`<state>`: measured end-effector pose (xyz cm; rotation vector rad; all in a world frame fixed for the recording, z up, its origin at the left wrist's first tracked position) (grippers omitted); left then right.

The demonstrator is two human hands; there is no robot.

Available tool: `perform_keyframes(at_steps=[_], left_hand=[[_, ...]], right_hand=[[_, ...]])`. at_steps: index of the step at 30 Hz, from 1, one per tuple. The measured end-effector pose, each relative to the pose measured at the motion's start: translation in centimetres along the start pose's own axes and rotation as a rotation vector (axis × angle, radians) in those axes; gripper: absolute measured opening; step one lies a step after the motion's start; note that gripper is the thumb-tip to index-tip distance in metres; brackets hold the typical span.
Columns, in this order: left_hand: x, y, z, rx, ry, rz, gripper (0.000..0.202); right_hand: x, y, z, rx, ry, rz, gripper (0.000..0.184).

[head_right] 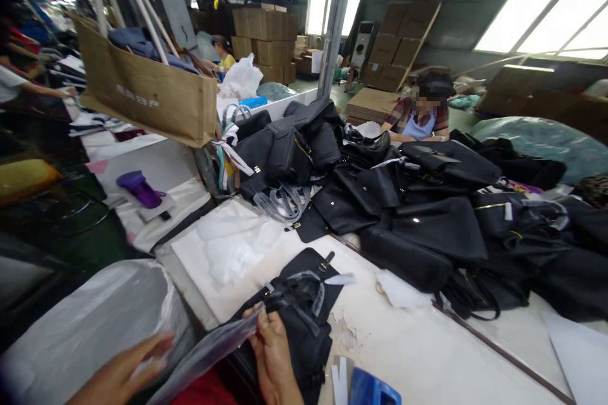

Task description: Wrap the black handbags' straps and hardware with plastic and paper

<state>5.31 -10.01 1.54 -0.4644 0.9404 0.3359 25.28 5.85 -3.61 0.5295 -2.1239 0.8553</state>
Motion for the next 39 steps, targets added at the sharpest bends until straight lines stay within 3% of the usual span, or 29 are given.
perform_keyframes(at_steps=[1, 5, 7, 10, 14, 17, 20, 21, 23, 25, 27, 33, 39], left_hand=[[1.0, 1.4, 2.1, 0.023, -0.045, -0.117, 0.042], [2.5, 5.2, 11.5, 0.222, -0.229, -0.298, 0.042], [3.3, 5.9, 14.4, 0.258, -0.278, -0.349, 0.038], [4.6, 6.2, 16.9, 0.338, -0.333, -0.42, 0.033], [4.9, 7.4, 16.5, 0.34, -0.285, -0.416, 0.034], [4.0, 8.5, 14.7, 0.318, -0.149, -0.386, 0.038], [3.3, 9.3, 12.9, 0.331, -0.044, -0.405, 0.035], [3.5, 9.5, 12.4, 0.342, -0.033, -0.434, 0.035], [3.8, 9.9, 11.5, 0.346, -0.036, -0.48, 0.035], [3.8, 10.6, 10.9, 0.316, -0.047, -0.479, 0.036], [3.7, 11.0, 11.3, 0.306, -0.067, -0.492, 0.036], [4.1, 11.1, 15.4, 0.389, -0.259, -0.648, 0.034], [6.2, 12.1, 15.4, 0.319, -0.257, -0.703, 0.039]], right_hand=[[0.1, -0.1, -0.1, -0.014, -0.013, 0.005, 0.031], [0.2, -0.3, -0.6, -0.066, -0.053, 0.051, 0.035], [0.1, -0.2, -1.0, -0.107, -0.042, 0.071, 0.036], [-0.2, 0.1, -1.4, -0.176, -0.017, 0.104, 0.039], [-0.5, 0.0, -1.5, -0.131, -0.095, 0.109, 0.043], [-0.8, -1.4, -3.3, -0.057, -0.512, 0.146, 0.037], [0.8, -3.0, -9.4, -0.319, -1.016, 0.215, 0.026], [2.2, -3.2, -11.1, -0.435, -1.126, 0.173, 0.023], [5.2, -2.6, -12.7, -0.558, -1.274, -0.022, 0.035], [7.0, -1.2, -12.3, -0.551, -1.393, -0.233, 0.05], [7.0, 0.6, -11.6, -0.497, -1.51, -0.323, 0.046], [4.6, 2.9, -10.5, -0.417, -1.686, -0.311, 0.019], [4.1, 2.3, -10.9, -0.367, -1.606, -0.386, 0.017]])
Point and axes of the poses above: each hand's wrist, its own y-axis towards the middle knuckle, its own x-axis out of the palm, z = x × y, the point moved 9 cm from there along y, towards the middle knuckle, and after that the axes turned 6 degrees about y, right-handed, at the moved point
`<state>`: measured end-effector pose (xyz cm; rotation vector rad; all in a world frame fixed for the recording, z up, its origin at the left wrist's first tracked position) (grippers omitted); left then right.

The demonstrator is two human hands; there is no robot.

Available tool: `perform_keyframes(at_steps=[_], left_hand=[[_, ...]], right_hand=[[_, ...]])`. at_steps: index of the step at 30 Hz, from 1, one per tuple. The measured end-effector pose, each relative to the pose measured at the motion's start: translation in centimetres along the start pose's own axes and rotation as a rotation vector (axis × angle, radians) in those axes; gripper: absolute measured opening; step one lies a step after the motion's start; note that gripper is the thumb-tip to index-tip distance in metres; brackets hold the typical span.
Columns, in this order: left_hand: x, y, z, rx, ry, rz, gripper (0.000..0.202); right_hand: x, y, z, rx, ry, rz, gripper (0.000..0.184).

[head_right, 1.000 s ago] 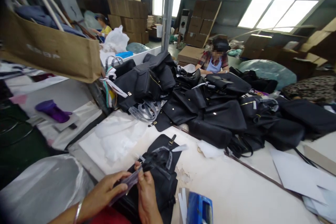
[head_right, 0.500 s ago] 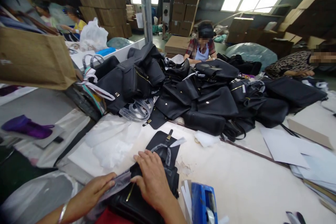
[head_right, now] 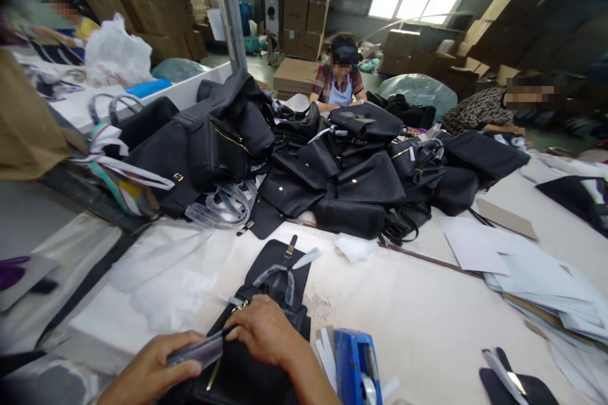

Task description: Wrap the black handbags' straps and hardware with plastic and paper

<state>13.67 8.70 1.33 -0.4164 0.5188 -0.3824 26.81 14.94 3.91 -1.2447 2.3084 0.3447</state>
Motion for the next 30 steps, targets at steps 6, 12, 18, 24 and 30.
perform_keyframes(at_steps=[6, 12, 18, 24, 30], left_hand=[[0.1, 1.0, 0.1, 0.0, -0.023, -0.037, 0.036], [0.1, 1.9, -0.3, -0.03, 0.089, -0.008, 0.039], [0.1, 2.6, 0.1, 0.01, 0.105, 0.004, 0.035], [0.8, 3.5, 0.7, 0.018, -0.024, -0.016, 0.031], [1.8, 4.2, 0.1, -0.088, -0.142, 0.013, 0.031]], right_hand=[[0.2, -0.1, 1.6, 0.031, -0.004, -0.041, 0.023], [-0.1, -0.5, 2.2, 0.099, -0.061, -0.066, 0.027], [-0.9, -0.9, 1.9, 0.089, -0.144, -0.031, 0.036], [-0.8, -1.1, 3.1, 0.098, -0.215, -0.04, 0.013], [0.7, -0.4, 2.9, 0.058, -0.245, -0.101, 0.009]])
Point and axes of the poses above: each hand's wrist, its own y-axis towards the middle knuckle, its own x-axis out of the palm, z = x × y, the point moved 9 cm from there along y, towards the middle knuckle, and after that the axes turned 6 degrees about y, right-handed, at the moved point
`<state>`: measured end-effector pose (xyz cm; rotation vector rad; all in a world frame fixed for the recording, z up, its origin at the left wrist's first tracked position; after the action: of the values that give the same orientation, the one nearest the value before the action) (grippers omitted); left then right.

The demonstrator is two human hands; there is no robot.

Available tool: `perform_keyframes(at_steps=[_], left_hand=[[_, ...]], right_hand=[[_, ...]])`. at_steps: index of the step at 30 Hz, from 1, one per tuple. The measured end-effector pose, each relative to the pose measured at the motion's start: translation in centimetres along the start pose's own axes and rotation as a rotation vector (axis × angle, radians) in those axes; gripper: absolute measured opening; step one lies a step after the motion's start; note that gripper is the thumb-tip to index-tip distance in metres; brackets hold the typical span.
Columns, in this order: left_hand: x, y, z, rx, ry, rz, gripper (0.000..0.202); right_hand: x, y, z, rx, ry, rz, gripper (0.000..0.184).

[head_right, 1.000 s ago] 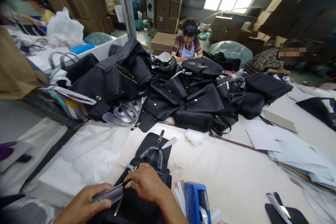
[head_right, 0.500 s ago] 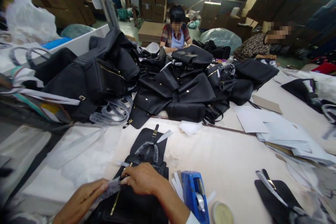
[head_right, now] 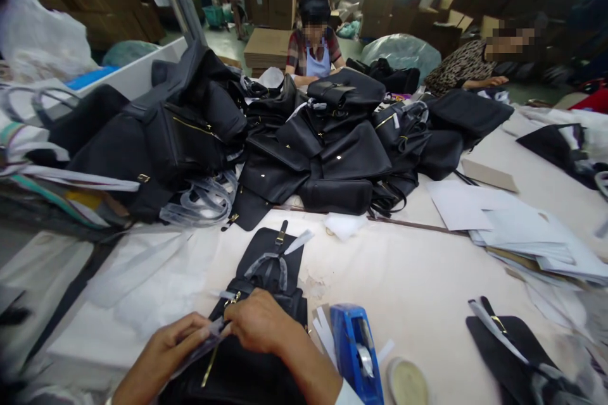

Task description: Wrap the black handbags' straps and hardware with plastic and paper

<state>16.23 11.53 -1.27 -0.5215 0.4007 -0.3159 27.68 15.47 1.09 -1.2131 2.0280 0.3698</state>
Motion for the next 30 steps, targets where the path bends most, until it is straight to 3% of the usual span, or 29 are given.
perform_keyframes(at_steps=[4, 6, 8, 11, 16, 23, 30], left_hand=[[-0.1, 0.2, -0.9, -0.083, -0.022, 0.046, 0.034], [-0.5, 0.2, -1.2, -0.112, -0.04, 0.063, 0.034], [-0.9, 0.2, -1.6, -0.145, -0.069, 0.084, 0.035], [-1.2, 0.5, -1.8, -0.163, -0.05, 0.122, 0.034], [-0.3, 1.5, -0.9, -0.115, 0.012, 0.133, 0.034], [0.2, 3.2, -0.5, -0.169, -0.026, 0.079, 0.034], [1.2, 5.5, -0.3, -0.165, 0.049, 0.088, 0.031]], right_hand=[[-0.6, -0.1, 0.4, -0.02, 0.009, 0.03, 0.017], [-1.7, -0.5, 1.5, -0.011, -0.005, 0.078, 0.023], [-2.5, -0.6, 2.8, 0.01, -0.023, 0.097, 0.017], [-1.9, 0.0, 3.6, -0.002, -0.023, 0.053, 0.009], [-0.3, 0.8, 2.5, -0.09, -0.02, 0.015, 0.009], [-1.8, 0.0, 5.7, 0.009, 0.082, 0.119, 0.014], [-0.9, 0.4, 5.8, -0.025, 0.087, 0.117, 0.016]])
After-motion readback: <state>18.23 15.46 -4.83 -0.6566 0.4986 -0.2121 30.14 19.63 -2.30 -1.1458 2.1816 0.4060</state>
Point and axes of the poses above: each hand's wrist, its own y-axis towards the middle knuckle, its own x-axis out of the palm, z = x × y, the point moved 9 cm from there along y, towards the middle knuckle, and after that the axes turned 6 degrees about y, right-handed, at the moved point
